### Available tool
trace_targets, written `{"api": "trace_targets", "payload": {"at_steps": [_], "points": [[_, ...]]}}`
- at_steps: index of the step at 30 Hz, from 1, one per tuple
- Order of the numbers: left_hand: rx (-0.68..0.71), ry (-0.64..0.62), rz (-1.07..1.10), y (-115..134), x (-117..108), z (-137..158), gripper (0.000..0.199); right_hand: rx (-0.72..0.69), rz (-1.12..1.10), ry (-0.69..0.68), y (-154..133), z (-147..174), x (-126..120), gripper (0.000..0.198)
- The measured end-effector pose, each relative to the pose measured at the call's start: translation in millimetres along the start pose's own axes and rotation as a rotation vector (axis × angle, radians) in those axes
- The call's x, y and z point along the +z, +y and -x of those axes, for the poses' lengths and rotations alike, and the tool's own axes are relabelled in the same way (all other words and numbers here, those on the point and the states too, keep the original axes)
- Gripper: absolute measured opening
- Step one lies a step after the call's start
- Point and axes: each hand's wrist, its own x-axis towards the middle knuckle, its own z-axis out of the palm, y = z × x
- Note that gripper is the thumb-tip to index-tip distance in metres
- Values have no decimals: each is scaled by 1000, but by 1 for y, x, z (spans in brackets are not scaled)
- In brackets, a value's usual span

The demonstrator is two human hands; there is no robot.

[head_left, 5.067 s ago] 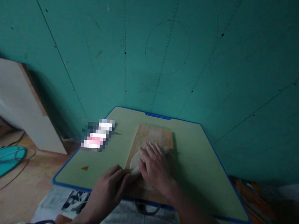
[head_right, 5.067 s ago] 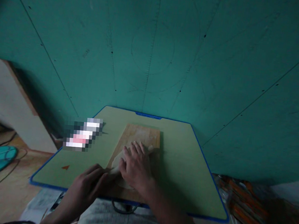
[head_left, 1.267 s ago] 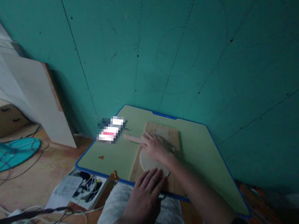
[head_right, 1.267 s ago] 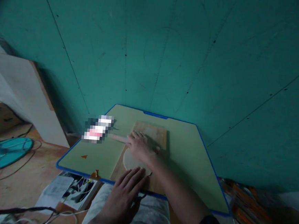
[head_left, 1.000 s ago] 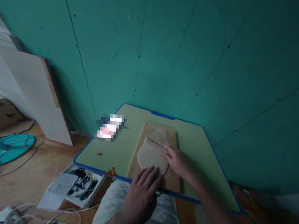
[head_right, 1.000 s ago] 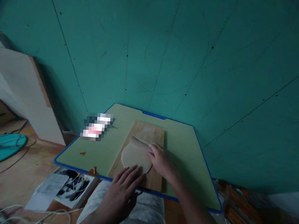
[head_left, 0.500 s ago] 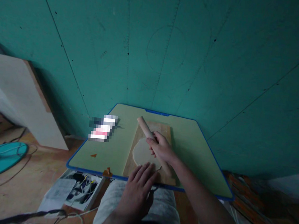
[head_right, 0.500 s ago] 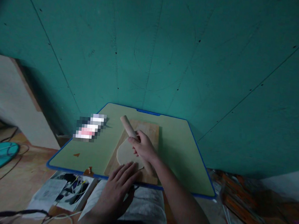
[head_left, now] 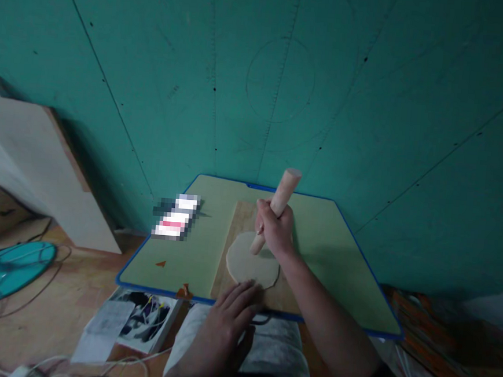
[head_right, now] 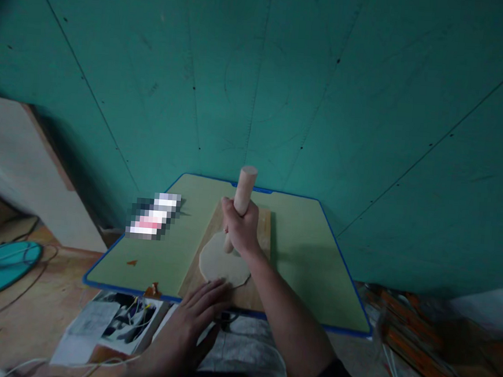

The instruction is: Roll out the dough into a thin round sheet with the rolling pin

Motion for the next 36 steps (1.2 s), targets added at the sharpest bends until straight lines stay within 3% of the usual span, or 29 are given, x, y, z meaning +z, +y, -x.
{"api": "trace_targets", "payload": {"at_steps": [5,11,20,27,36], "points": [[25,48,-34,0,8,1,49,-5,89,-39,12,14,-3,48],[22,99,-52,0,14,2,45,-9,94,-92,16,9,-1,42],[19,34,-52,-2,8,3,56,64,89,-5,43,22,-9,44],[21,75,-57,-1,9,5,50,0,-14,187,23,3,-38,47],[22,114,-81,1,12,6,43,47,34,114,31,30,-24,44]]}}
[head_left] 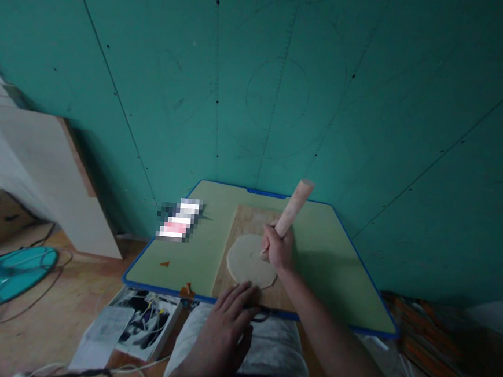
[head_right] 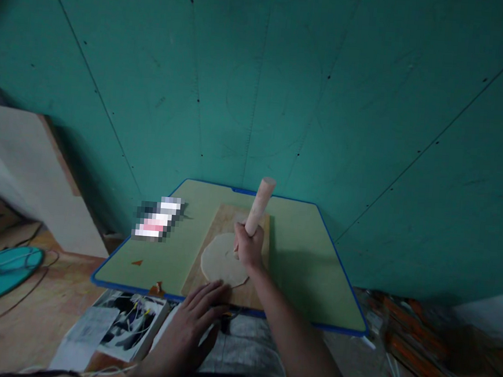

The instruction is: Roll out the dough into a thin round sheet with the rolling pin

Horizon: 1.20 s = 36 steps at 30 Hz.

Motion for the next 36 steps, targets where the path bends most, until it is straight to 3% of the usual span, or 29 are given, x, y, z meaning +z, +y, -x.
{"api": "trace_targets", "payload": {"at_steps": [18,36], "points": [[-35,30,-2,3,6,4,40,48,-21,-46,18,-3,19,36],[-40,3,-31,5,2,1,36,46,3,-73,17,2,18,36]]}}
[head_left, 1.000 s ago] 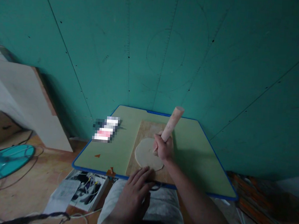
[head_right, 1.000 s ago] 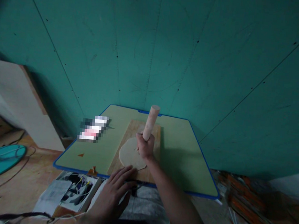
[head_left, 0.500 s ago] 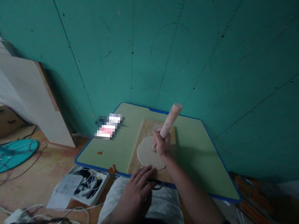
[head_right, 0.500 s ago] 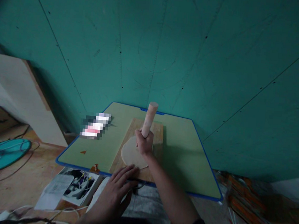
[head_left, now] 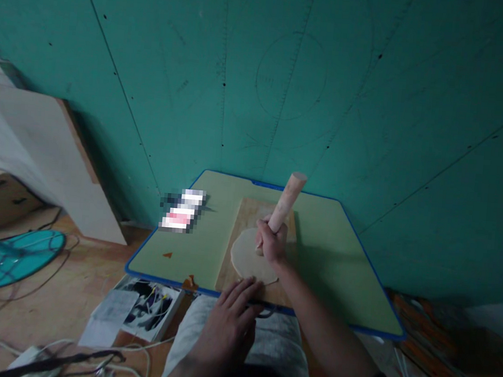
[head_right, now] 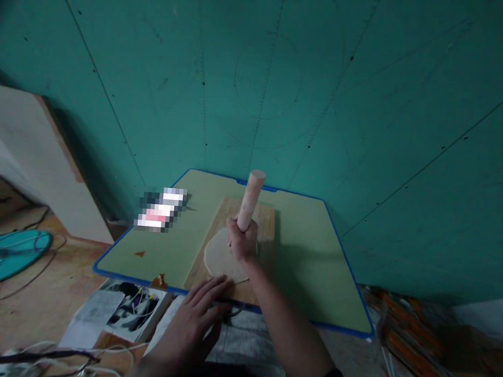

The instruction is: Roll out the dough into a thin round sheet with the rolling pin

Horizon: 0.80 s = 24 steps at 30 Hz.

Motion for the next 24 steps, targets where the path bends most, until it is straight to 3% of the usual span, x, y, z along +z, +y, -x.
{"api": "trace_targets", "payload": {"at_steps": [7,24], "points": [[-15,-14,21,1,0,-1,36,-10,15,-27,0,0,0,43],[1,-16,0,-1,0,0,38,-14,43,-36,0,0,-1,39]]}}
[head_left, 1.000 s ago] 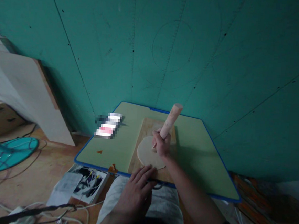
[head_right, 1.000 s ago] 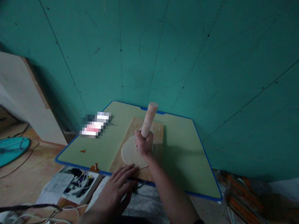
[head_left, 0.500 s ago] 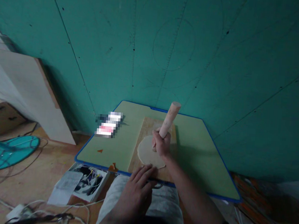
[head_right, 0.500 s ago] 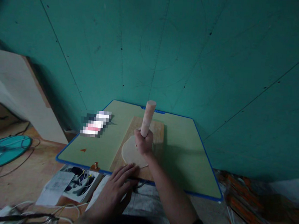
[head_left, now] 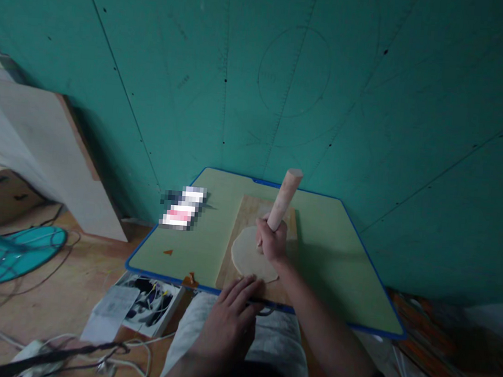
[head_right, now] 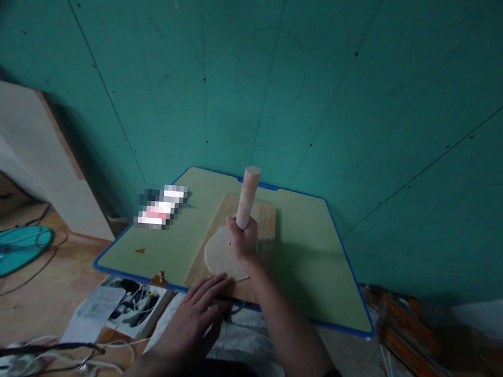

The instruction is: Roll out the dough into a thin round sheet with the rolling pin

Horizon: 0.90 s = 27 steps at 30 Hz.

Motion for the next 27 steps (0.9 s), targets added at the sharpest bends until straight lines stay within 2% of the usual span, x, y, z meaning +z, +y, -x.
{"api": "trace_targets", "payload": {"at_steps": [10,22,27], "points": [[-29,-45,23,2,-3,0,37,4,20,-3,4,1,2,40],[-14,-6,38,-1,1,1,39,-7,25,-16,3,6,3,36],[-1,-47,82,-1,-10,0,46,-21,19,0,-5,-1,-2,41]]}}
